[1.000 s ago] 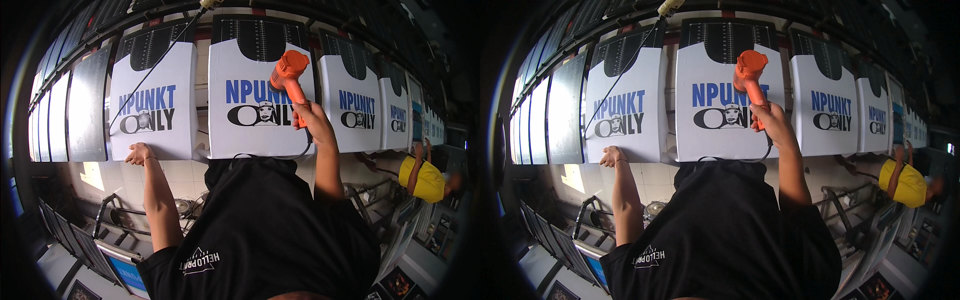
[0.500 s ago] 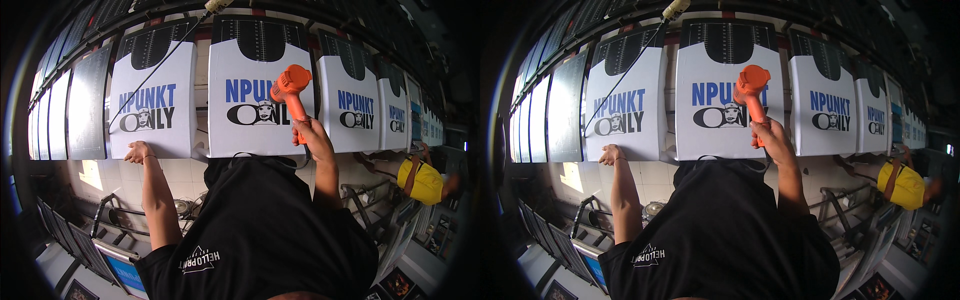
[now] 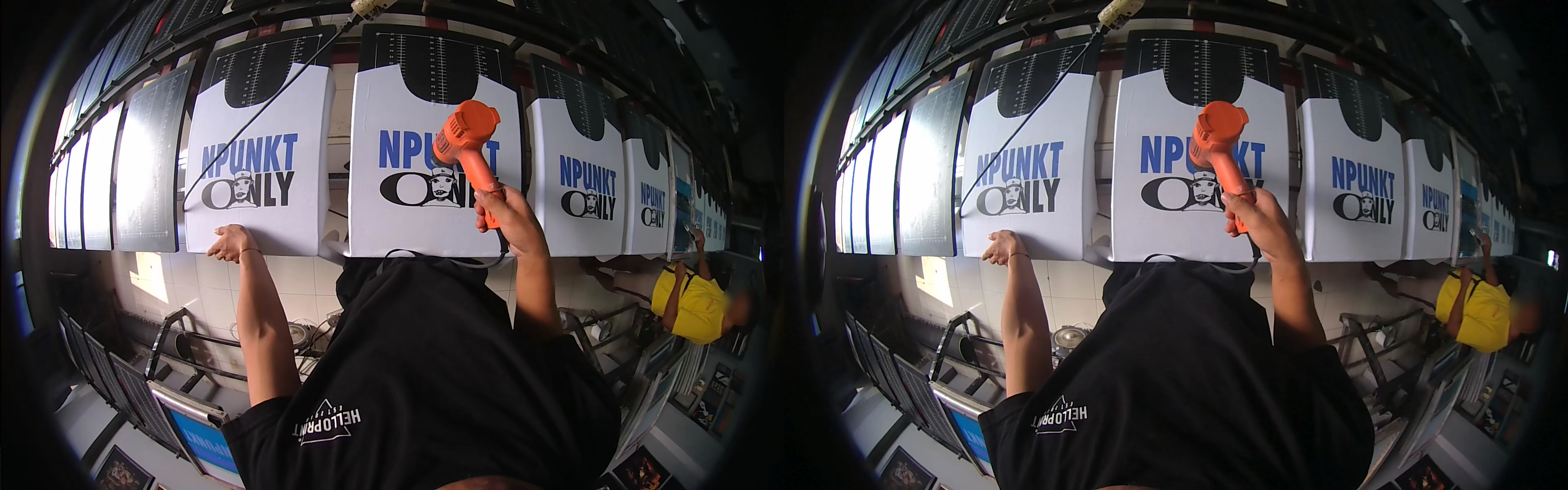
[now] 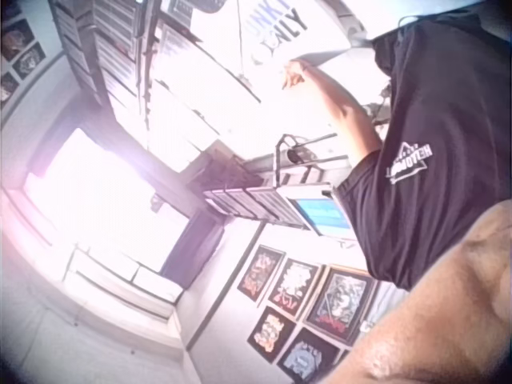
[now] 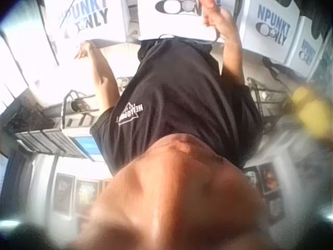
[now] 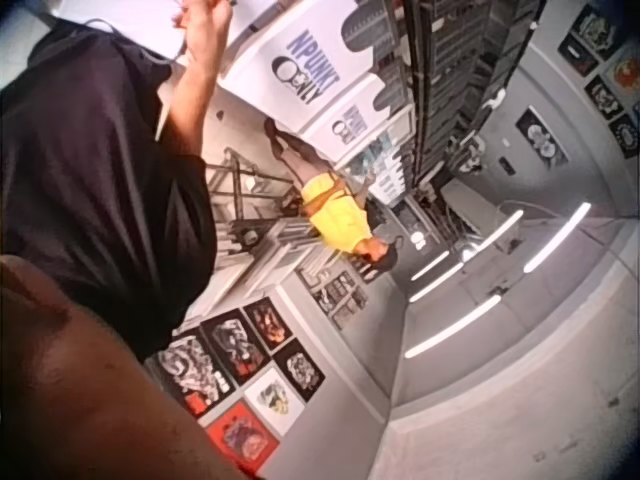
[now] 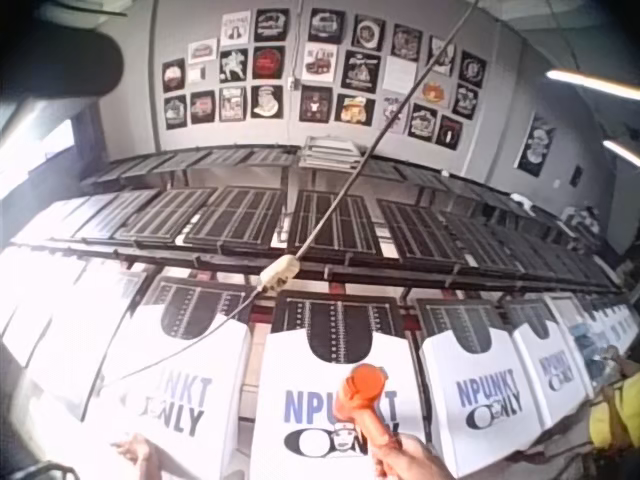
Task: The person uses a heat gun to dry ink on a series of white t-shirts mounted on printing boards, moving between the boards and smoothing the fabric with their hand.
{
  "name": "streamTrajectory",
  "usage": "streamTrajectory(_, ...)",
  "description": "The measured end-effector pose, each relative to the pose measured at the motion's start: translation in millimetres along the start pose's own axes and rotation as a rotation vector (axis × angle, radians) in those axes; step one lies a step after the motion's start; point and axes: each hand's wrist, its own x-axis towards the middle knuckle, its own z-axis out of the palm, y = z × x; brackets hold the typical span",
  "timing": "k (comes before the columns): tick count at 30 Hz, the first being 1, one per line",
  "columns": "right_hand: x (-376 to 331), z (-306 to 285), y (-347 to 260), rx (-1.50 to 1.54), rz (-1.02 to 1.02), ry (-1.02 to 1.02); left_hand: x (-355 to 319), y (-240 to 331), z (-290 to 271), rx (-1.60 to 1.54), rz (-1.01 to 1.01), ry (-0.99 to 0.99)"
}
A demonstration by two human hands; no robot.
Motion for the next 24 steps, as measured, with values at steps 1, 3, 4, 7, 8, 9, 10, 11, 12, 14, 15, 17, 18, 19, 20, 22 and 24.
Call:
streamTrajectory(1,2,-3,-3,0.017,0.014,0.000,-1,0,-1,-0.001,0.001,0.001)
streamTrajectory(3,6,-3,-5,0.014,0.003,0.004,0,-1,0,-0.003,0.004,0.004)
streamTrajectory(4,9,0,-5,-0.006,-0.022,0.006,1,-1,1,-0.003,0.006,0.007)
streamTrajectory(7,13,-3,-11,0.020,-0.012,0.005,2,-2,1,0.001,0.003,0.005)
streamTrajectory(8,14,-5,-13,0.044,0.005,0.002,2,-3,0,0.004,0.000,0.003)
streamTrajectory(9,16,-5,-12,0.036,-0.011,0.007,0,-2,-2,0.004,0.000,-0.001)
streamTrajectory(10,17,-3,-10,0.028,-0.026,0.012,-2,0,-3,0.004,0.000,-0.005)
streamTrajectory(11,19,-1,-10,0.021,-0.041,0.017,-3,1,-4,0.004,-0.001,-0.009)
streamTrajectory(12,22,0,-10,-0.002,-0.049,0.033,-3,1,-5,0.007,0.000,-0.019)
streamTrajectory(14,26,-3,-15,0.043,-0.021,0.040,-2,0,-7,0.013,0.004,-0.039)
streamTrajectory(15,28,-4,-19,0.066,-0.011,0.046,-2,-2,-7,0.002,0.013,-0.037)
streamTrajectory(17,35,-2,-19,0.037,-0.046,0.040,2,-6,-7,-0.030,0.035,-0.030)
streamTrajectory(18,37,1,-17,0.027,-0.065,0.036,0,-7,-7,-0.045,0.049,-0.057)
streamTrajectory(19,38,1,-18,0.014,-0.088,0.036,-6,-7,-13,-0.092,0.084,-0.104)
streamTrajectory(20,39,0,-17,0.048,-0.080,0.048,-1,-14,-9,-0.144,0.145,-0.117)
streamTrajectory(22,40,3,-21,0.120,-0.058,0.072,14,-29,-3,-0.243,0.249,-0.156)
streamTrajectory(24,45,9,-18,0.126,-0.081,0.070,39,-49,6,-0.256,0.383,-0.141)
